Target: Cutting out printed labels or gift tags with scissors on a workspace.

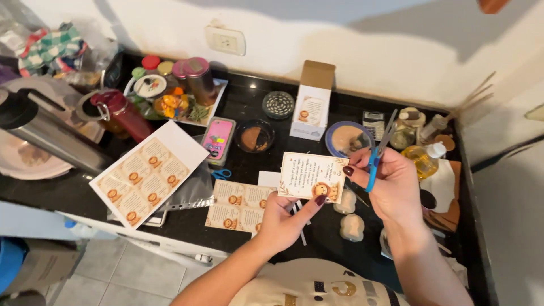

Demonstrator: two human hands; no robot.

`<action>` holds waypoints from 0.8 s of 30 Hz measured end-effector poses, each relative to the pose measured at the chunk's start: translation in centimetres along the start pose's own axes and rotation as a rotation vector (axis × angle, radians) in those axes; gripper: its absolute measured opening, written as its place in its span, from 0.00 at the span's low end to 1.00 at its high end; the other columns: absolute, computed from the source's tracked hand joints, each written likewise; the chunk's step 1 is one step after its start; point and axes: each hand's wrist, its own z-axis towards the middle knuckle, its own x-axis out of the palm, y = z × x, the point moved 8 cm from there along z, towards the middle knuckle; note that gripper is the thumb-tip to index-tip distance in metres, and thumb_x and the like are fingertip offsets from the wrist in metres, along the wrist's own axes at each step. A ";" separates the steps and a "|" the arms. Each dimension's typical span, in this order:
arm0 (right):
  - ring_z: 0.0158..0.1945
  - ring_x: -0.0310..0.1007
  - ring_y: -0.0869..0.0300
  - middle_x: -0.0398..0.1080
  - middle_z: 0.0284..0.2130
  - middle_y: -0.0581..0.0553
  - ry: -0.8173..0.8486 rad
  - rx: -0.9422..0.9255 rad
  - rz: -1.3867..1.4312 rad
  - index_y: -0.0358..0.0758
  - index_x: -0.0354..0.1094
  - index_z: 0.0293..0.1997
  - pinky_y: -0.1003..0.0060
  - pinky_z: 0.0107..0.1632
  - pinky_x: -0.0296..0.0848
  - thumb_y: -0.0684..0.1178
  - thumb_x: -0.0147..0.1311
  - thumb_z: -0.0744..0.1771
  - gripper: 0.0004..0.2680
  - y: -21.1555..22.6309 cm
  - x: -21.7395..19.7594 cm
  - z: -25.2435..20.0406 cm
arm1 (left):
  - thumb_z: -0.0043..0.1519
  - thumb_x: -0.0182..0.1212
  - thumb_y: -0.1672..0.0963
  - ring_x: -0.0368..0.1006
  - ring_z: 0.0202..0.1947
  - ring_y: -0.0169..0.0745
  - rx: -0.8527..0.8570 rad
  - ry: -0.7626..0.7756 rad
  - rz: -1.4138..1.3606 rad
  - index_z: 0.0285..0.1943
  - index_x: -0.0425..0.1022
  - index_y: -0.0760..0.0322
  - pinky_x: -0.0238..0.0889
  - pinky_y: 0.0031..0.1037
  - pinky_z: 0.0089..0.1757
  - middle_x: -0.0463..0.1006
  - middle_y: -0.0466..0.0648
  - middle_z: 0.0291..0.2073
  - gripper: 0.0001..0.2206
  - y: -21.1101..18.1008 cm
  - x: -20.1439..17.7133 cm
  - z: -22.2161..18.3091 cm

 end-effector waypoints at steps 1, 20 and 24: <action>0.44 0.75 0.59 0.75 0.40 0.41 -0.009 -0.010 0.000 0.33 0.71 0.36 0.63 0.51 0.76 0.27 0.60 0.61 0.09 0.5 -0.3 -0.2 | 0.64 0.66 0.62 0.77 0.50 0.28 0.002 0.012 0.002 0.55 0.82 0.70 0.68 0.24 0.53 0.85 0.47 0.51 0.11 -0.4 0.5 0.0; 0.45 0.74 0.58 0.73 0.40 0.40 0.018 -0.026 0.110 0.34 0.70 0.36 0.62 0.52 0.74 0.27 0.61 0.61 0.09 2.8 -0.6 -1.3 | 0.64 0.65 0.63 0.77 0.48 0.28 0.174 0.043 0.048 0.54 0.80 0.71 0.69 0.24 0.52 0.84 0.47 0.48 0.10 -5.4 3.2 -0.8; 0.45 0.74 0.58 0.73 0.40 0.40 0.017 -0.025 0.119 0.34 0.70 0.36 0.62 0.51 0.74 0.27 0.61 0.61 0.09 2.7 -0.6 -1.2 | 0.64 0.65 0.64 0.78 0.47 0.28 0.210 0.056 0.065 0.53 0.80 0.72 0.71 0.24 0.50 0.84 0.47 0.47 0.10 -5.3 3.2 -0.8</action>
